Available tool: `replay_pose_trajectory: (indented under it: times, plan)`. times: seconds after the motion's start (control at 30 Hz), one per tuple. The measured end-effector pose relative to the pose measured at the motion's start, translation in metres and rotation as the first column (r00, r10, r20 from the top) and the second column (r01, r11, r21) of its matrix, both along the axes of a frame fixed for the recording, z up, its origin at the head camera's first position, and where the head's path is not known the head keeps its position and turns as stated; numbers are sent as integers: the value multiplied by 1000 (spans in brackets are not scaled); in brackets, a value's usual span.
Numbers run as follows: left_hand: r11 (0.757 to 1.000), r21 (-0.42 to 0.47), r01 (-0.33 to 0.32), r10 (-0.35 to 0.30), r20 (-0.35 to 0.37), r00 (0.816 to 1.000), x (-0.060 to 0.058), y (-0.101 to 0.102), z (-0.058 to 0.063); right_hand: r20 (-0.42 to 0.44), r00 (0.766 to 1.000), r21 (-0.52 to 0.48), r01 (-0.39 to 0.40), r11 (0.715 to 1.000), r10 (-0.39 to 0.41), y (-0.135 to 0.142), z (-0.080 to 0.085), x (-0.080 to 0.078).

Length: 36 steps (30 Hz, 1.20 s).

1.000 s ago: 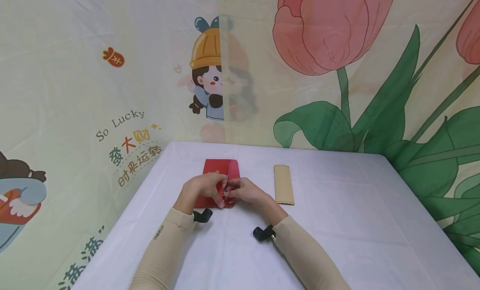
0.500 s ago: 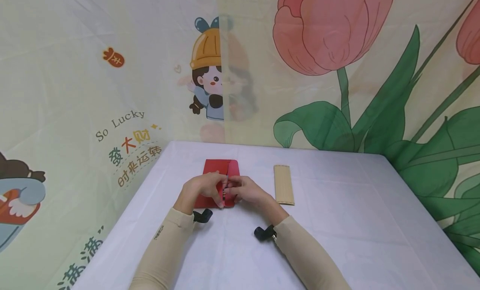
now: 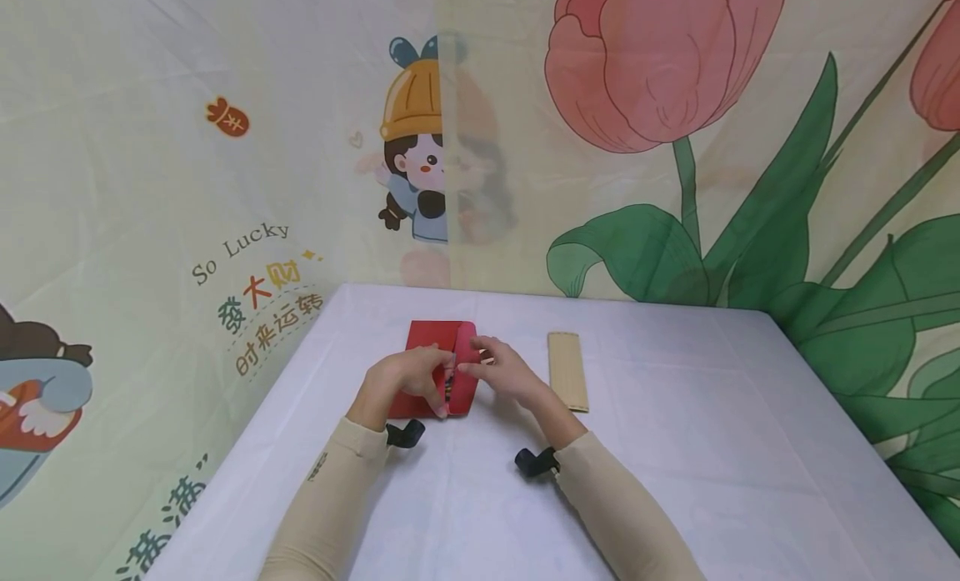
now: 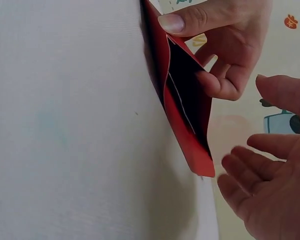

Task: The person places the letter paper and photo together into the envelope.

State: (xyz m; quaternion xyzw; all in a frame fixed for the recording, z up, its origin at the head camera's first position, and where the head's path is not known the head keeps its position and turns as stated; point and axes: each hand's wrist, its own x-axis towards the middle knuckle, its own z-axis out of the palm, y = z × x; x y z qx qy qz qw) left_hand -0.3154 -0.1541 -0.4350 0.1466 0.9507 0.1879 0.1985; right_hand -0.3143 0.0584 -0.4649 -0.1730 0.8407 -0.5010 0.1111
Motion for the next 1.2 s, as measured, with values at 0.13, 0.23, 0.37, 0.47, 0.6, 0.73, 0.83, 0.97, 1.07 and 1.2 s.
replay_pose_trajectory:
  times: [0.13, 0.23, 0.37, 0.47, 0.6, 0.73, 0.83, 0.97, 1.07, 1.2]
  plan:
    - [1000, 7, 2, -2, -8, 1000, 0, 0, 0, -150, 989, 126, 21, 992, -2, 1, 3, 0]
    - [1000, 12, 9, -9, -12, 1000, 1, 0, 0, -254, 967, 254, 62, 965, 5, 1, 5, 2]
    - [1000, 14, 10, -9, -15, 1000, 0, 0, 0, -348, 937, 374, 107, 921, 32, 1, 7, 3]
    - [1000, 14, 10, -10, -18, 1000, 0, 0, 0, -388, 920, 421, 128, 898, 51, 1, 9, 4]
    - [1000, 19, 10, -10, -19, 1000, 0, -1, 0, -398, 916, 454, 145, 879, 54, 4, 10, 3]
    - [1000, 26, 4, -3, -12, 1000, 0, -1, 0, -396, 917, 460, 154, 874, 47, 10, 11, 1]
    - [1000, 25, 2, -1, -13, 1000, 0, -1, 0, -408, 912, 454, 170, 875, 35, 15, 12, 0]
    - [1000, 22, 7, -7, -17, 1000, 1, -1, 0, -414, 910, 453, 191, 871, 15, 23, 12, -3]
    - [1000, 22, 13, -13, -15, 1000, 1, -1, 0, -399, 917, 467, 201, 861, 2, 29, 11, -7]
    - [1000, 23, 15, -15, -12, 1000, 2, -1, 0, -383, 923, 468, 211, 858, -18, 36, 11, -11]
